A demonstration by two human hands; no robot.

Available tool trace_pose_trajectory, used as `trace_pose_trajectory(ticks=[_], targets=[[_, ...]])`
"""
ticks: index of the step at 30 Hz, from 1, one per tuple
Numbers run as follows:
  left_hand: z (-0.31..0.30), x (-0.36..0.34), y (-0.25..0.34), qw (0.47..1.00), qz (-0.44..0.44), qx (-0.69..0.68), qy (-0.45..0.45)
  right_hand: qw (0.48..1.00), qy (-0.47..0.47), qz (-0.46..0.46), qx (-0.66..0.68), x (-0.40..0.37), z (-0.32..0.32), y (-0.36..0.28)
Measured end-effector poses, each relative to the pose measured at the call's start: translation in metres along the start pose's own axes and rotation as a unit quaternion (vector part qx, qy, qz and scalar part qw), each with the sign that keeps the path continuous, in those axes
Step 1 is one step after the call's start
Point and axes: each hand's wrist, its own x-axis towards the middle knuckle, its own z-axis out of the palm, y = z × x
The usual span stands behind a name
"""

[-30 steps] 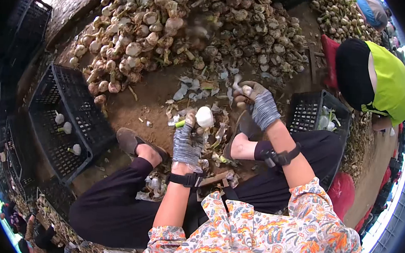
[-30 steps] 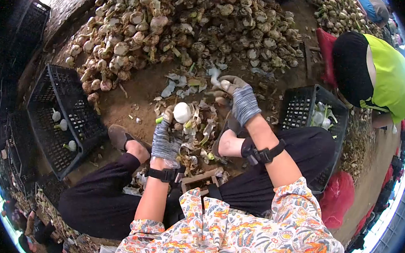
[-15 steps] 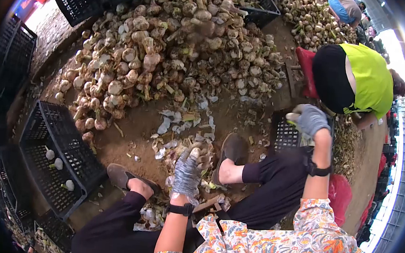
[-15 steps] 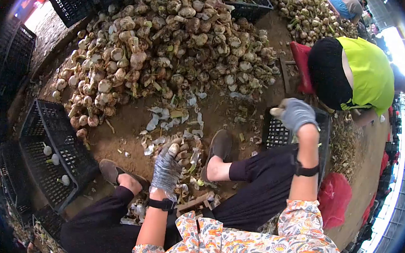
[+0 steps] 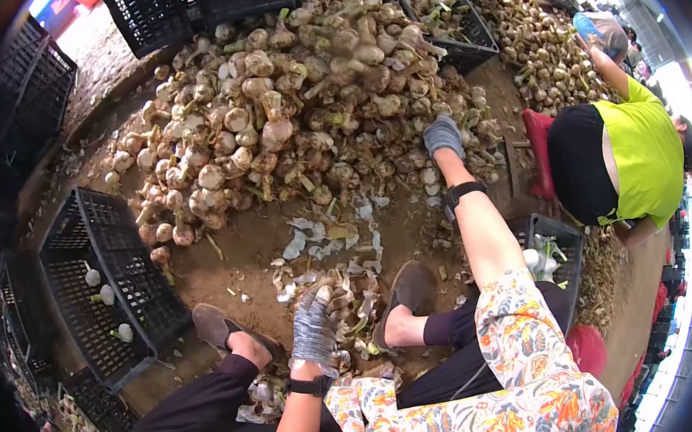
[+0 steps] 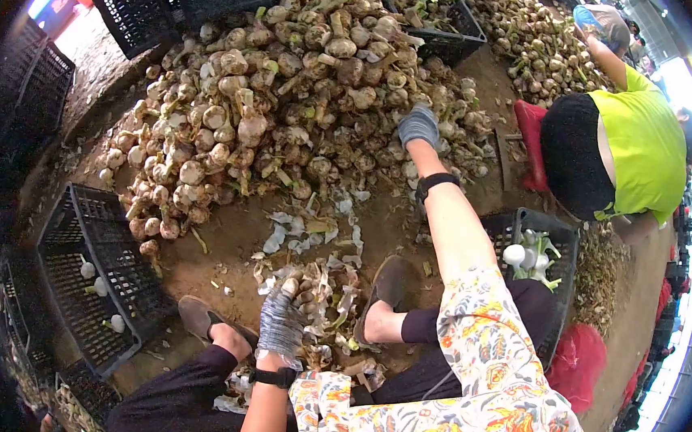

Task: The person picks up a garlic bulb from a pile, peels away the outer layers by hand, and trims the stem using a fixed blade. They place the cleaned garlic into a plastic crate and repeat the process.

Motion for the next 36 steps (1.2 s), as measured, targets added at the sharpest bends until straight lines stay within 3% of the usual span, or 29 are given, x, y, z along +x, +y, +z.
trace_pose_trajectory(ticks=[2, 4, 5, 7, 9, 11, 12, 14, 15, 17, 18, 20, 21, 24, 25, 28, 36], targets=[[0.001, -0.003, 0.0, 0.999, 0.037, 0.027, 0.003, 0.998, 0.048, -0.029, -0.01, -0.012, -0.008, -0.007], [0.004, -0.003, 0.003, 0.997, 0.057, 0.051, -0.017, 0.998, -0.03, -0.014, 0.051, -0.041, -0.031, -0.017], [0.007, -0.003, 0.003, 0.992, 0.098, 0.079, -0.03, 0.984, 0.002, -0.166, 0.061, -0.098, -0.059, -0.029], [0.01, -0.001, 0.001, 0.976, 0.168, 0.118, -0.078, 0.916, 0.002, -0.344, 0.206, -0.141, -0.034, -0.009], [0.012, -0.001, -0.002, 0.961, 0.201, 0.154, -0.114, 0.878, -0.147, -0.403, 0.214, -0.202, -0.05, -0.013], [0.019, -0.005, -0.004, 0.946, 0.22, 0.2, -0.133, 0.844, -0.264, -0.376, 0.278, -0.257, -0.059, -0.013], [0.019, -0.008, -0.005, 0.939, 0.238, 0.197, -0.153, 0.815, -0.281, -0.419, 0.285, -0.274, -0.063, -0.012], [0.025, -0.023, -0.001, 0.953, 0.185, 0.143, -0.19, 0.793, -0.357, -0.297, 0.395, -0.298, -0.073, -0.015], [0.03, -0.031, 0.001, 0.948, 0.216, 0.153, -0.176, 0.791, -0.359, -0.297, 0.396, -0.306, -0.075, -0.015], [0.03, -0.036, -0.004, 0.952, 0.222, 0.125, -0.169, 0.674, -0.451, -0.044, 0.583, -0.315, -0.081, -0.014], [0.031, -0.038, -0.007, 0.956, 0.226, 0.095, -0.164, 0.675, -0.45, -0.047, 0.583, -0.32, -0.074, -0.012], [0.033, -0.041, -0.01, 0.953, 0.235, 0.094, -0.168, 0.731, -0.39, -0.125, 0.546, -0.333, -0.053, -0.009], [0.033, -0.044, -0.01, 0.944, 0.254, 0.121, -0.17, 0.784, -0.314, -0.202, 0.496, -0.339, -0.05, -0.011], [0.031, -0.052, -0.008, 0.937, 0.269, 0.15, -0.167, 0.786, -0.284, -0.196, 0.514, -0.342, -0.044, -0.009], [0.029, -0.051, -0.007, 0.931, 0.275, 0.169, -0.168, 0.812, -0.266, -0.216, 0.472, -0.34, -0.045, -0.009], [0.029, -0.054, -0.004, 0.929, 0.271, 0.19, -0.167, 0.807, -0.263, -0.271, 0.454, -0.339, -0.058, -0.011], [0.025, -0.055, 0.007, 0.939, 0.225, 0.192, -0.178, 0.813, -0.293, -0.281, 0.418, -0.332, -0.053, 0.0]])
